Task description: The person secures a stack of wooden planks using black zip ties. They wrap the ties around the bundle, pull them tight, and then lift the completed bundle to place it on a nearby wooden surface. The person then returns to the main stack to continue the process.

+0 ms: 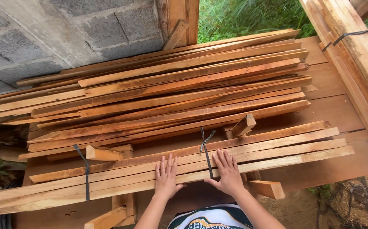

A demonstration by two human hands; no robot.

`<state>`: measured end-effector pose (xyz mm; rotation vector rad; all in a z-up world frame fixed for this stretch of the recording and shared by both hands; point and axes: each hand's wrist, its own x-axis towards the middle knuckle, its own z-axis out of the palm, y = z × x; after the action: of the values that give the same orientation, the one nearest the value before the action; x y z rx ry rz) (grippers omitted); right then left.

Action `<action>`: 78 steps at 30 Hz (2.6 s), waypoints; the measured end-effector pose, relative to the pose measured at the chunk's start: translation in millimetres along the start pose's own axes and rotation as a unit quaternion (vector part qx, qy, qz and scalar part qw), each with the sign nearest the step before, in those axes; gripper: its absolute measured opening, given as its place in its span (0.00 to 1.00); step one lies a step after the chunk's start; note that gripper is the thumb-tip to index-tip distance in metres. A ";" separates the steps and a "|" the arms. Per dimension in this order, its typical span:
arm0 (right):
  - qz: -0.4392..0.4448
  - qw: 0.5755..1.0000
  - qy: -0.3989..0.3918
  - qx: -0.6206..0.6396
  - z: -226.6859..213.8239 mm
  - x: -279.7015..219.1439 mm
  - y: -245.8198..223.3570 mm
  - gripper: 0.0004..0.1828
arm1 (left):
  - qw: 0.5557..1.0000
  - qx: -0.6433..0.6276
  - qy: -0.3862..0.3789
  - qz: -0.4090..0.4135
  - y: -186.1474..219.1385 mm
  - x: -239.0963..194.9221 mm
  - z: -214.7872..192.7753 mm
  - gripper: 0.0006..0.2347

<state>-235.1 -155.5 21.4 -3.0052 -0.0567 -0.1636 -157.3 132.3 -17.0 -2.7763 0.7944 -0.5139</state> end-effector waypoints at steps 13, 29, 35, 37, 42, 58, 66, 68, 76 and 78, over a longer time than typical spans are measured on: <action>-0.027 0.970 -0.234 -0.058 -43.3 42.7 22.2 0.70 | 0.967 -0.169 -0.191 -0.018 -6.3 20.9 -34.2 0.56; 0.057 0.963 -0.262 0.006 -46.2 42.0 13.6 0.77 | 0.902 -0.251 -0.345 -0.060 -21.8 27.4 -57.9 0.54; 0.043 0.970 -0.229 -0.066 -15.0 39.4 12.9 0.85 | 0.891 -0.261 -0.349 -0.126 -80.3 -12.7 -60.6 0.60; 0.023 0.967 -0.213 -0.139 3.9 33.2 15.7 0.90 | 0.902 -0.202 -0.368 -0.095 -87.1 -27.9 -57.5 0.63; 0.080 0.962 -0.237 -0.107 2.1 37.3 9.6 0.91 | 0.996 -0.037 -0.023 -0.072 -71.4 -53.6 2.8 0.69; -0.004 0.960 -0.222 -0.169 -29.2 55.0 20.6 0.89 | 0.953 -0.143 -0.248 -0.099 -87.3 -25.2 -33.0 0.52; -0.018 0.971 -0.158 -0.175 -0.1 39.6 36.3 0.87 | 0.950 -0.166 -0.233 -0.130 -83.9 -28.5 -33.2 0.51; -0.029 0.979 -0.110 -0.170 18.8 29.6 40.4 0.91 | 0.981 -0.073 -0.151 -0.102 -74.7 -48.5 -4.0 0.63; -0.027 0.999 -0.022 -0.013 -10.1 56.1 -3.8 0.64 | 0.993 -0.029 -0.045 -0.105 -60.5 -60.9 10.8 0.67; -0.093 0.993 0.005 0.068 -27.2 83.7 -31.3 0.42 | 0.992 -0.035 -0.047 -0.109 -60.7 -61.3 12.2 0.65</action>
<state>-156.3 -125.6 61.5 -2.8599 -0.3347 -0.1866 -172.7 217.4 -27.3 -2.9456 0.5020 -0.3945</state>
